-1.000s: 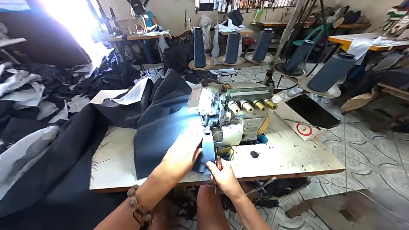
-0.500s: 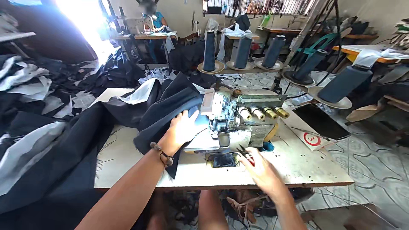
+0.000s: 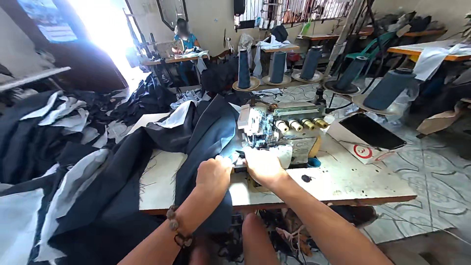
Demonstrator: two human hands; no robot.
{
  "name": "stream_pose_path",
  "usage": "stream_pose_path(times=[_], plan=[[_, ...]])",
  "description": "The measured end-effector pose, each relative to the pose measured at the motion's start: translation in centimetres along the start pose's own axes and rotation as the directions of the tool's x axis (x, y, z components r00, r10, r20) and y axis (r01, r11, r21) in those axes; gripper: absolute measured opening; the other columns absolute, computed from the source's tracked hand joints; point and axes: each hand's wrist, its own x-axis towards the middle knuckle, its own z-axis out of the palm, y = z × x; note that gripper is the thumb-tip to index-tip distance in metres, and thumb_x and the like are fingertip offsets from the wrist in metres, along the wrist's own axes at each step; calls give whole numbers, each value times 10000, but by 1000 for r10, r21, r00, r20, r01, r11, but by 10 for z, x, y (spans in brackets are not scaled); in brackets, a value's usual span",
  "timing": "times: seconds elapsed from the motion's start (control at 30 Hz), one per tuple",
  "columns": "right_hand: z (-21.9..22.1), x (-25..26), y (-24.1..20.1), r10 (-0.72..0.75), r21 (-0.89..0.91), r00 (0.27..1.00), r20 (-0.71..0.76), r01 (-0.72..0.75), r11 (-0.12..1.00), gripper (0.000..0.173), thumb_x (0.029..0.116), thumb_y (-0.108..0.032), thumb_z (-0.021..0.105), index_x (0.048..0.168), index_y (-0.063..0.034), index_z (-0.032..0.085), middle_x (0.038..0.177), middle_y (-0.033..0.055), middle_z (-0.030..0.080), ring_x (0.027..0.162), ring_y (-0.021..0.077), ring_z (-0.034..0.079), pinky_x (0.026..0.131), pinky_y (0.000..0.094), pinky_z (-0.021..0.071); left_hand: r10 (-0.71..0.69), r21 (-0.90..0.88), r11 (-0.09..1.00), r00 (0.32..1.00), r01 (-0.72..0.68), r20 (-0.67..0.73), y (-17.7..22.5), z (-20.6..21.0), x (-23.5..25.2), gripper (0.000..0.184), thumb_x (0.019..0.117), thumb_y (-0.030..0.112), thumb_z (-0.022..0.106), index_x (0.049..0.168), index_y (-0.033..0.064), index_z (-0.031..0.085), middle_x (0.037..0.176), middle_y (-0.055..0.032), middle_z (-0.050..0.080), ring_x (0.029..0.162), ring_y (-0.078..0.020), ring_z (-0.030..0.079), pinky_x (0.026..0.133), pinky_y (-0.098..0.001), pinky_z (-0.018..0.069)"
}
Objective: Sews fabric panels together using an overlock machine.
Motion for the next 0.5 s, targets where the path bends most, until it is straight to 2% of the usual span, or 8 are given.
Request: stream_pose_path(times=[0.1, 0.17, 0.23, 0.3, 0.33, 0.4, 0.43, 0.5], plan=[[7, 0, 5, -80, 89, 991, -110, 90, 992, 391, 1114, -306, 375, 1280, -38, 605, 1118, 209, 680, 1072, 392, 670, 868, 562, 519, 85, -99, 990, 986, -100, -147, -22, 10, -7, 242, 1027, 72, 535, 1199, 14, 695, 1120, -215, 678, 1047, -398, 681, 858, -546, 550], [27, -11, 27, -133, 173, 897, -420, 224, 959, 375, 1064, -350, 510, 1170, -31, 677, 916, 188, 704, 856, 383, 708, 727, 577, 544, 49, -227, 967, 957, -117, -284, -51, 14, -10, 263, 932, 38, 679, 1194, 27, 669, 1049, -221, 693, 978, -439, 690, 801, -623, 553], [52, -17, 59, -159, 136, 702, -694, 345, 929, 328, 947, -355, 673, 995, -31, 693, 677, 114, 624, 595, 310, 636, 532, 510, 507, -99, -315, 949, 970, 25, -221, -88, 12, -6, 476, 922, 136, 744, 1352, 49, 559, 1009, -261, 703, 945, -503, 682, 786, -694, 520], [71, -24, 92, -258, 2, 689, -677, 352, 936, 180, 900, -192, 639, 916, -22, 695, 659, 138, 640, 611, 345, 675, 546, 531, 525, -180, -330, 930, 983, 163, -23, -129, 21, 8, 503, 995, 270, 672, 1432, 72, 525, 1143, -284, 681, 1093, -508, 646, 913, -705, 478], [73, -31, 105, -281, -23, 789, -547, 321, 947, 174, 929, -157, 601, 988, -43, 718, 782, 173, 695, 782, 397, 713, 704, 597, 535, -178, -357, 917, 984, 177, 33, -147, 26, 14, 418, 1029, 279, 617, 1362, 27, 593, 1195, -294, 663, 1155, -493, 623, 974, -695, 453], [53, -47, 119, -191, 34, 970, -150, 199, 980, 392, 1067, -269, 499, 1447, -256, 596, 1436, 165, 584, 1416, 463, 426, 1151, 741, 195, -221, -529, 830, 975, 179, -17, -176, 27, 19, 324, 1058, 213, 566, 1175, -72, 665, 1171, -315, 649, 1146, -481, 612, 993, -678, 441], [43, -53, 124, -147, 47, 986, -84, 151, 987, 462, 1083, -313, 463, 1542, -360, 472, 1608, 132, 412, 1517, 471, 248, 1161, 776, 80, -318, -648, 737, 945, 195, -77, -187, 24, 19, 318, 1062, 196, 559, 1162, -92, 649, 1151, -320, 648, 1119, -474, 621, 981, -680, 445], [40, -67, 142, -165, 99, 907, -388, 219, 971, 454, 1069, -375, 467, 1518, -334, 518, 1619, 100, 410, 1514, 457, 277, 1127, 816, 114, -487, -837, 544, 835, 58, -258, -218, 25, 21, 275, 1048, 131, 571, 1258, -42, 608, 1199, -209, 662, 1109, -310, 644, 994, -544, 497]])
